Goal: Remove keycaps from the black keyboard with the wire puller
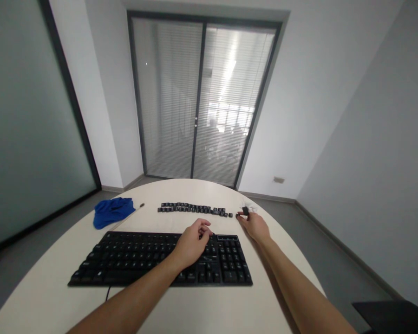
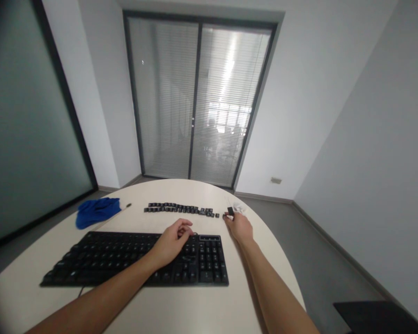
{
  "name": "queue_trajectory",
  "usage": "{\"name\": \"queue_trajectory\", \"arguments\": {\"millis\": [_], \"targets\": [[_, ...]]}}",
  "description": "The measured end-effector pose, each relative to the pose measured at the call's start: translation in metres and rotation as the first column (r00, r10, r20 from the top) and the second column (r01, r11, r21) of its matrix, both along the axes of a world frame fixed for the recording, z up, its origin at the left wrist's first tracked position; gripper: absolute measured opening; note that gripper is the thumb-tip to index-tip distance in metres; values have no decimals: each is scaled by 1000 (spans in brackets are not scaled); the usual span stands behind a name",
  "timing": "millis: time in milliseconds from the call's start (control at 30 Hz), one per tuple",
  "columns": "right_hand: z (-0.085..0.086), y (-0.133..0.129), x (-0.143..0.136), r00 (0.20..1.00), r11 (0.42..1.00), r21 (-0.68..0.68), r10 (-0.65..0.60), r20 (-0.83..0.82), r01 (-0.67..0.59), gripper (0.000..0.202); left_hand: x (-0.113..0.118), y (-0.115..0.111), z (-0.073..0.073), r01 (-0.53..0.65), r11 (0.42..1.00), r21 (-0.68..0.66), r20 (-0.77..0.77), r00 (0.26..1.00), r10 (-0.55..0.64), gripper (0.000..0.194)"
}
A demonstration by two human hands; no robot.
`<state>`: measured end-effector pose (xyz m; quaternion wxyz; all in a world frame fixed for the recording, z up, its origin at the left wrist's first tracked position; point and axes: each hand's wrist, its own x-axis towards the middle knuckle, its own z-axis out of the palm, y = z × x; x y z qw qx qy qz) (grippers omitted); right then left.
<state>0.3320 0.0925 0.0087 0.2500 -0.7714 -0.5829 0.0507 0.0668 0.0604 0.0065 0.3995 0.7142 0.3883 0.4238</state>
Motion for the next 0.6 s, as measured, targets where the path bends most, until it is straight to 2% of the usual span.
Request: {"name": "queue_trajectory", "arguments": {"millis": [233,433,533,600], "targets": [[3,0,1,999,997,78,27,-44,-23,43,-1,0,-2,5,1000,16,-29,1000,-4,16],[21,-3,-4,986,970,240,63,-151,-26,49,-1,-6,4,-3,996,92,-135,991,16,18],[33,-7,-18,957,941,325,176,-232,-95,38,-2,-11,9,0,991,136,-191,981,26,18],[39,-11,-29,831,893,406,371,-413,-197,29,-2,-14,13,21,985,172,-240,971,21,18]]}}
